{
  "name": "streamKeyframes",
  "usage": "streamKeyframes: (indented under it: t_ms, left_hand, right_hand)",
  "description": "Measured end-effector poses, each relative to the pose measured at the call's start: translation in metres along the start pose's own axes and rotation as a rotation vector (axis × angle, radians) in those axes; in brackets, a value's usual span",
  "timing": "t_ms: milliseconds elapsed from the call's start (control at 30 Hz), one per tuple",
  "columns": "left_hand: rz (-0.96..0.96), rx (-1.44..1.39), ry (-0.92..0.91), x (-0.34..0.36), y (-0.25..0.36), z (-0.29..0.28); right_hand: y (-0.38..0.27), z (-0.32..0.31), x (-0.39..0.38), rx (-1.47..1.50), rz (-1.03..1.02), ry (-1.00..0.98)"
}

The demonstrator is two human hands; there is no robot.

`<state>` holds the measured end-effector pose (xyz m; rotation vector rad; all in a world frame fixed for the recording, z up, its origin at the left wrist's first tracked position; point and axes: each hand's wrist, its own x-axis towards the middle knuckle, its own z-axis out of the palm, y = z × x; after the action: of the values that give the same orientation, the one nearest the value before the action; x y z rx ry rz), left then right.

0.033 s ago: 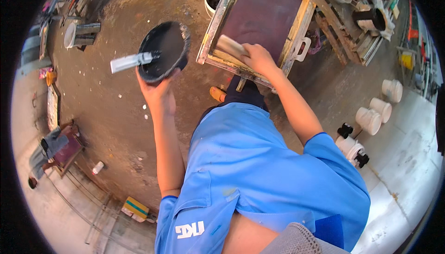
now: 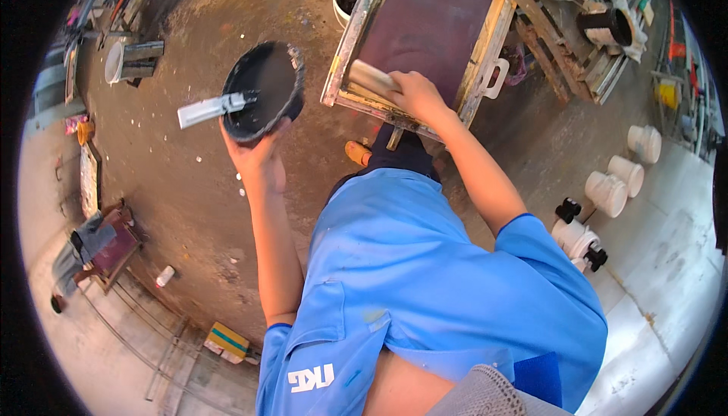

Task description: The person carries a screen printing frame to a workbench, pours black ink onto it, and spreads the ink evenly using a squeegee. They then put on a glove and wipe the frame surface with a cloth.

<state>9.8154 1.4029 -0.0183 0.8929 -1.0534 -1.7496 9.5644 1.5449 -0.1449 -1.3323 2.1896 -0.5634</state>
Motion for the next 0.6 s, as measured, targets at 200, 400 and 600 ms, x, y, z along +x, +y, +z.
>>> streamKeyframes:
  t_ms: [200,400,600]
  left_hand:
    - [-0.052,0.074,0.073,0.006,-0.004,0.000]
    - [-0.054,0.031,0.050,0.009,-0.010,0.018]
    - [-0.047,-0.008,0.022,0.007,-0.012,0.016]
  right_hand:
    - [0.007,0.037,0.025,-0.077,-0.065,-0.029]
    - [0.014,0.054,0.033,-0.158,0.004,-0.017]
    - [0.034,0.049,0.045,-0.145,-0.069,0.031]
